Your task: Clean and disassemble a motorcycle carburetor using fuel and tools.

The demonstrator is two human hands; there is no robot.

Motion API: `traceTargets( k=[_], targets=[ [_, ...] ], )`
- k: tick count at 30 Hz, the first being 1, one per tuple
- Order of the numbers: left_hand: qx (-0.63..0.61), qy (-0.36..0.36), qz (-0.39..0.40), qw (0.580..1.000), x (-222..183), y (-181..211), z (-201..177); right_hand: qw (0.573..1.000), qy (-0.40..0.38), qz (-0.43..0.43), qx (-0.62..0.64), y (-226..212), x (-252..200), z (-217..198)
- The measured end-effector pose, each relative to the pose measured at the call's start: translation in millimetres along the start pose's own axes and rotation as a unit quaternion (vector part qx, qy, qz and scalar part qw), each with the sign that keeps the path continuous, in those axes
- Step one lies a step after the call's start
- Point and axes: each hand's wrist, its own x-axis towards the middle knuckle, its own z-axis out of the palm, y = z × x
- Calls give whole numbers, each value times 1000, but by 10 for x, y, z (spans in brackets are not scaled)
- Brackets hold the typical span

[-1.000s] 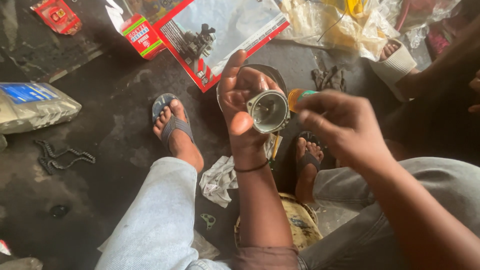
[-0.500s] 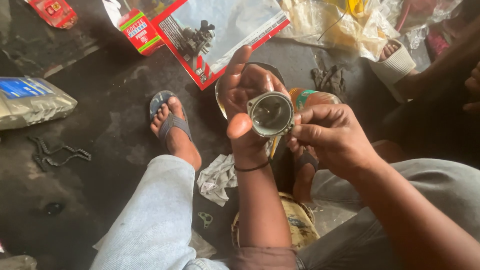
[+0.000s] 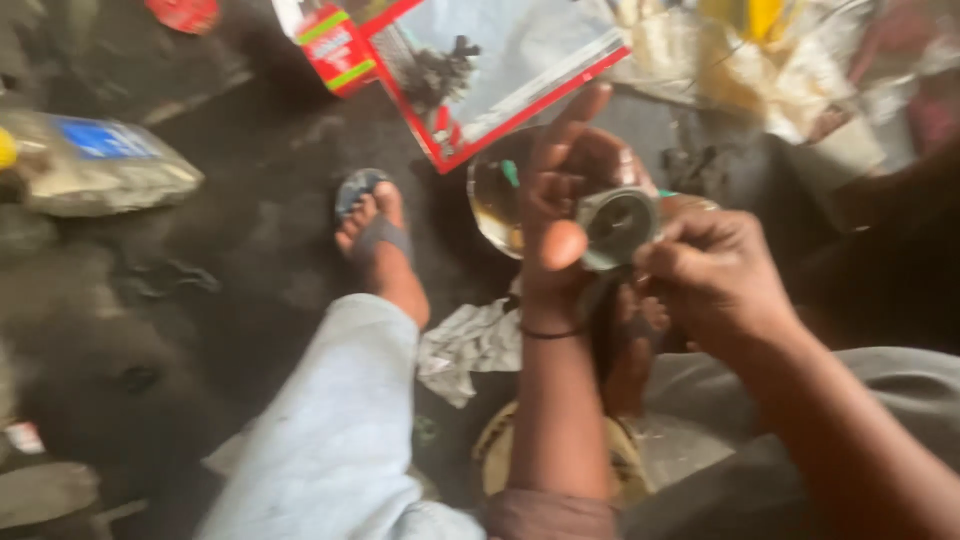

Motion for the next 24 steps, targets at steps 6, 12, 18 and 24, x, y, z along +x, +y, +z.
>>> traceTargets(
  k=[6,12,18,24],
  targets=[
    [11,-9,32,999,-30,-193,-123,986,-60,-153,36,-58,-75,83],
    [1,17,59,998,14,-113,-160,978,-110,-106,141,-3,-37,-13],
    [114,32,68,991,-25,-80,-178,990,-71,-67,100,-5,-53,80],
    [141,30,65,987,-28,-143,-157,979,-51,-68,187,18,-67,114]
  ],
)
